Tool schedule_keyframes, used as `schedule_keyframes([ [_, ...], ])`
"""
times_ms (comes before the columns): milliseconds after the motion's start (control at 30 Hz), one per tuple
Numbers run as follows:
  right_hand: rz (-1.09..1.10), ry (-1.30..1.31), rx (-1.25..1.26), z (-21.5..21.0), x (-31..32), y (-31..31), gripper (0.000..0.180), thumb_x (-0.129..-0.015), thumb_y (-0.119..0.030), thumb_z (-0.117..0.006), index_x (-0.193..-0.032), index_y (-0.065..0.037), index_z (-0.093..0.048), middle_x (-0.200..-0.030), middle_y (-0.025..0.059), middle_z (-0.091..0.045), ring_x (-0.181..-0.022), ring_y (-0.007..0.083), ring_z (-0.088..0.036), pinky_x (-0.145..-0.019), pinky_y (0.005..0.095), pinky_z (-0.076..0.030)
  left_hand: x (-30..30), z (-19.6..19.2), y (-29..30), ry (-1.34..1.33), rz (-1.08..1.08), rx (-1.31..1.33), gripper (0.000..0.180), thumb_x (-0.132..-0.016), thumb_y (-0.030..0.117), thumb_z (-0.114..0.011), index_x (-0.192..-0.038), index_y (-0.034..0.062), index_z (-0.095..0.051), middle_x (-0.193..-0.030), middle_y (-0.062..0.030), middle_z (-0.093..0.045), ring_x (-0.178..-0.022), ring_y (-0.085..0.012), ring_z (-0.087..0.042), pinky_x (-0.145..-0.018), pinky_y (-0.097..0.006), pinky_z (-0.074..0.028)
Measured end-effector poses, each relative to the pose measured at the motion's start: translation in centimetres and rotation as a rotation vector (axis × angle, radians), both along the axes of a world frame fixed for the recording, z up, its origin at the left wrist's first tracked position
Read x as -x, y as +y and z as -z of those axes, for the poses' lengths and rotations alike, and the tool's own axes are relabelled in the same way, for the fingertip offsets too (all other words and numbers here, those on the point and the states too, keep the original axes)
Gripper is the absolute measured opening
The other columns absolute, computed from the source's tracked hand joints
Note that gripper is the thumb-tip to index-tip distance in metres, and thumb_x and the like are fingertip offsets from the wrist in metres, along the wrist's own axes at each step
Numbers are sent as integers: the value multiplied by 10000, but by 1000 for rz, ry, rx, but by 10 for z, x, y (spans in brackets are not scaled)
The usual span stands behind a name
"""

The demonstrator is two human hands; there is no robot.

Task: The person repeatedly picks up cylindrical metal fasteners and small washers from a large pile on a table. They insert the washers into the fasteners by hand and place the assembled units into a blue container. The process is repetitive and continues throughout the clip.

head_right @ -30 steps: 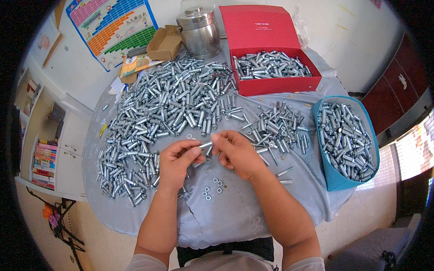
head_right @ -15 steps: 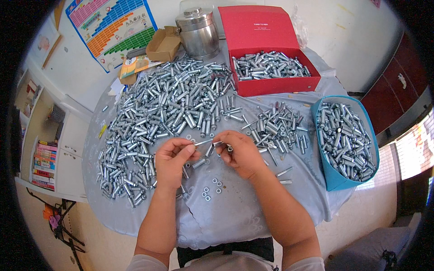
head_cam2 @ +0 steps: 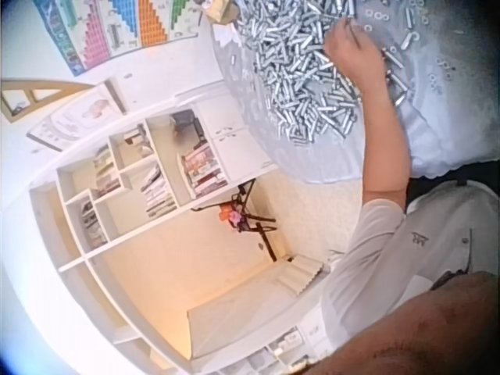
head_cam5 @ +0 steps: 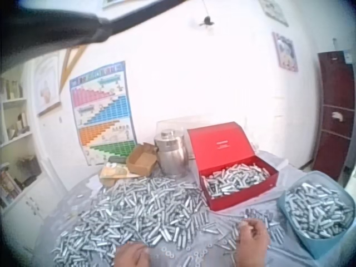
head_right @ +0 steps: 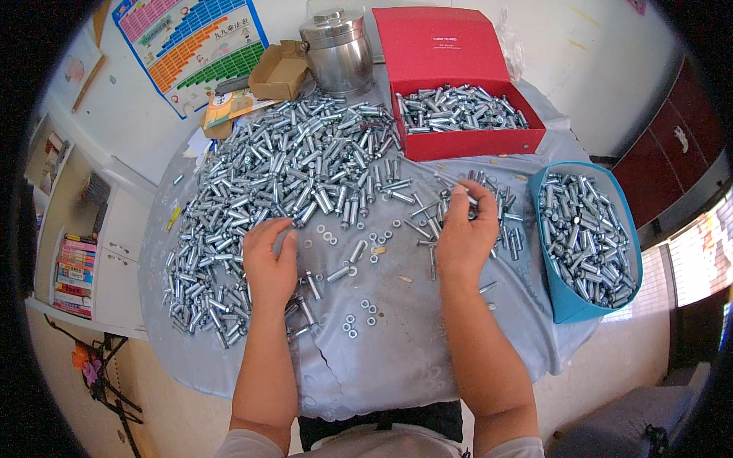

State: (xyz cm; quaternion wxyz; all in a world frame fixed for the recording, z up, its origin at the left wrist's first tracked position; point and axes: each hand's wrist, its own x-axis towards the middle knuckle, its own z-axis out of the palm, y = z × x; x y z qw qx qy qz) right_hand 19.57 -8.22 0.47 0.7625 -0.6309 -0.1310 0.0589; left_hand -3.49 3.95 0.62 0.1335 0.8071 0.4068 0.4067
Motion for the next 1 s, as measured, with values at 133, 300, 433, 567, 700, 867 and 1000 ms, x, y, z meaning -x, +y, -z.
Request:
schedule_keyframes([
  [133,158,-263,114,0,-9,0,167,-915,-109,-572,-1038,-9,-624,-933,53,-582,-756,88,-503,-675,241,-438,-4,10,7,206,26,-156,268,-791,135,-670,-1047,59,-684,-1074,-106,-661,-1104,-317,-525,-984,-425,-375],
  [300,151,-319,216,12,-19,2,156,-894,-81,-569,-1013,-4,-632,-985,100,-589,-841,166,-546,-767,288,-451,-8,7,3,303,-18,-77,289,-779,167,-688,-1054,79,-688,-1095,-90,-664,-1133,-313,-500,-1006,-426,-350],
  [433,176,-452,273,18,-22,2,166,-845,-42,-584,-998,1,-631,-962,136,-586,-926,265,-564,-848,354,-441,-7,9,3,335,58,-51,290,-781,168,-686,-1062,101,-692,-1107,-77,-669,-1141,-315,-491,-1011,-431,-342],
  [567,187,-595,324,3,-8,1,158,-809,-22,-597,-963,2,-621,-972,155,-585,-967,309,-552,-891,385,-422,-10,6,1,306,52,-95,232,-780,167,-686,-1004,111,-710,-1124,-64,-669,-1151,-315,-487,-1011,-433,-342],
  [700,150,-715,285,0,-1,2,149,-796,-8,-606,-944,0,-611,-981,156,-583,-982,315,-546,-901,390,-416,-10,11,0,351,67,-166,210,-775,152,-694,-979,108,-713,-1091,-68,-677,-1125,-295,-516,-1004,-427,-355],
  [867,-49,-742,221,-8,16,2,130,-802,-12,-625,-932,-11,-625,-945,137,-603,-895,276,-582,-809,353,-467,-8,2,-1,104,128,97,171,-803,96,-679,-971,66,-679,-966,-71,-680,-973,-240,-602,-893,-366,-448],
  [1000,-485,-578,133,-6,32,4,157,-816,-44,-659,-972,-25,-666,-885,110,-631,-756,219,-616,-665,307,-496,-15,3,-15,-215,305,403,169,-839,35,-648,-1001,25,-599,-896,-41,-651,-865,-139,-605,-783,-274,-468],
])
